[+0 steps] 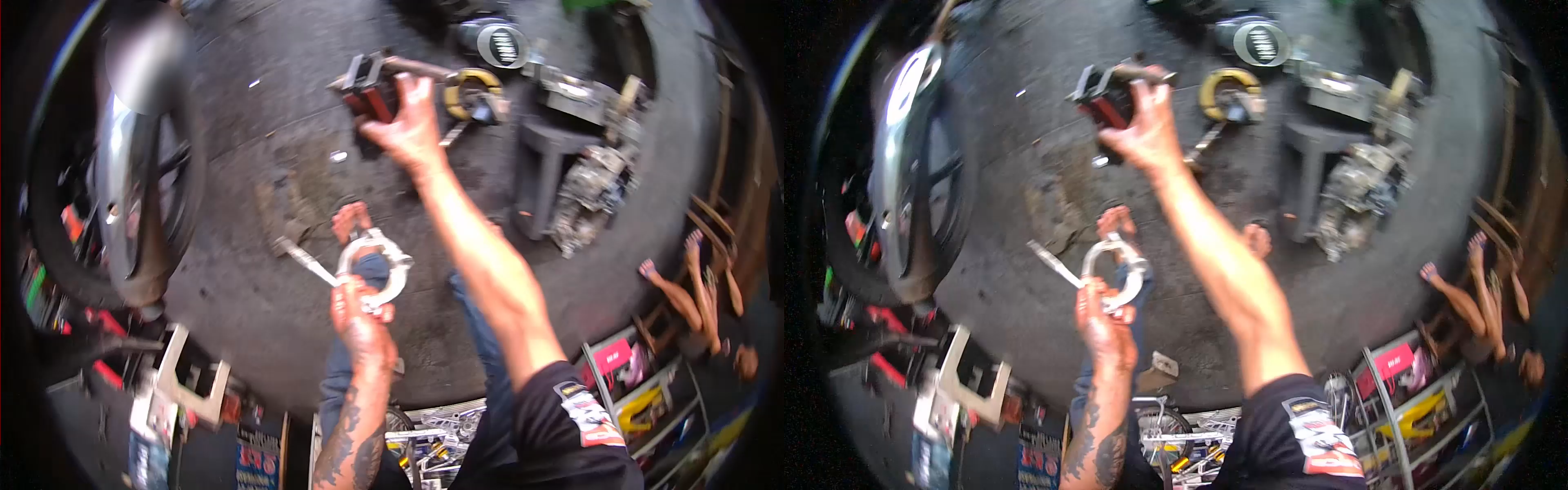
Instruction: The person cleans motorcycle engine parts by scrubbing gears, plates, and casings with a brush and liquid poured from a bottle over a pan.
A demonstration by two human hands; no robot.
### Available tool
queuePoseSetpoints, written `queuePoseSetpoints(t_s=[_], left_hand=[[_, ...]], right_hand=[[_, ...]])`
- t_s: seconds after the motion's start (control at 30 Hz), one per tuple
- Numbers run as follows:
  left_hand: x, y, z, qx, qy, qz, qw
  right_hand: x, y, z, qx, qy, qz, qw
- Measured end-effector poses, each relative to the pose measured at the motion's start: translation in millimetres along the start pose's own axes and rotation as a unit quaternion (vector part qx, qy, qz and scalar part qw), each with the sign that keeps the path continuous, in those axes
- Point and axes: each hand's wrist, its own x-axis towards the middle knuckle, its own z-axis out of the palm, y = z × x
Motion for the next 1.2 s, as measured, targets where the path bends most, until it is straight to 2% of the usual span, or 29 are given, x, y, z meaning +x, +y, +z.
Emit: queuePoseSetpoints(t_s=[0.1,0.13,0.17,0.33,0.43,0.5,0.57,0.63,0.7,0.77,0.8,0.9,0.97,1.03,1.1,1.2], left_hand=[[0.6,-2.9,-2.3,0.003,-0.006,0.023,1.0],[2.1,-4.2,-8.0,0.0,-0.022,0.016,1.0],[3.3,-7.7,-11.0,0.002,-0.03,0.029,0.999],[0.5,-30.5,-22.2,0.052,-0.059,0.051,0.996],[-7.2,-42.6,-24.8,0.142,-0.082,0.093,0.982],[-18.0,-36.9,-27.4,0.204,-0.121,0.128,0.963],[-24.6,-21.7,-34.7,0.27,-0.152,0.144,0.94],[-2.8,-12.0,-53.1,0.396,-0.177,0.308,0.847],[-4.4,17.0,-58.2,0.452,-0.159,0.338,0.81],[-14.3,48.5,-58.7,0.527,-0.105,0.351,0.767],[-13.2,62.3,-62.7,0.556,-0.09,0.378,0.735],[-12.2,86.9,-92.6,0.603,-0.049,0.463,0.648],[-39.6,96.0,-110.1,0.661,-0.004,0.42,0.622],[-62.0,90.4,-150.7,0.703,0.051,0.379,0.6],[-80.3,69.8,-211.8,0.738,0.112,0.371,0.552],[-187.4,16.4,-233.1,0.789,0.158,0.299,0.513]], right_hand=[[-20.6,-12.0,-22.8,0.056,0.052,0.006,0.997],[-29.6,-20.7,-35.2,0.027,0.058,0.01,0.998],[-39.7,-30.1,-48.5,0.064,0.044,0.052,0.996],[-124.7,-78.8,-123.1,0.026,0.038,0.105,0.993],[-187.6,-108.7,-180.8,-0.021,0.034,0.166,0.985],[-227.6,-119.2,-221.2,0.056,0.05,0.168,0.983],[-276.3,-138.6,-257.5,0.125,0.11,0.258,0.952],[-310.9,-166.9,-293.8,0.214,0.184,0.346,0.895],[-343.9,-182.4,-326.0,0.202,0.233,0.363,0.879],[-391.1,-168.9,-354.6,0.044,0.251,0.318,0.913],[-411.4,-165.8,-370.7,0.014,0.248,0.33,0.911],[-436.5,-172.1,-407.7,0.034,0.327,0.358,0.874],[-468.5,-148.3,-431.4,0.004,0.326,0.338,0.883],[-487.9,-130.0,-456.1,0.056,0.346,0.337,0.874],[-491.5,-123.0,-484.1,0.131,0.363,0.325,0.863],[-499.9,-113.3,-529.0,0.16,0.374,0.338,0.849]])
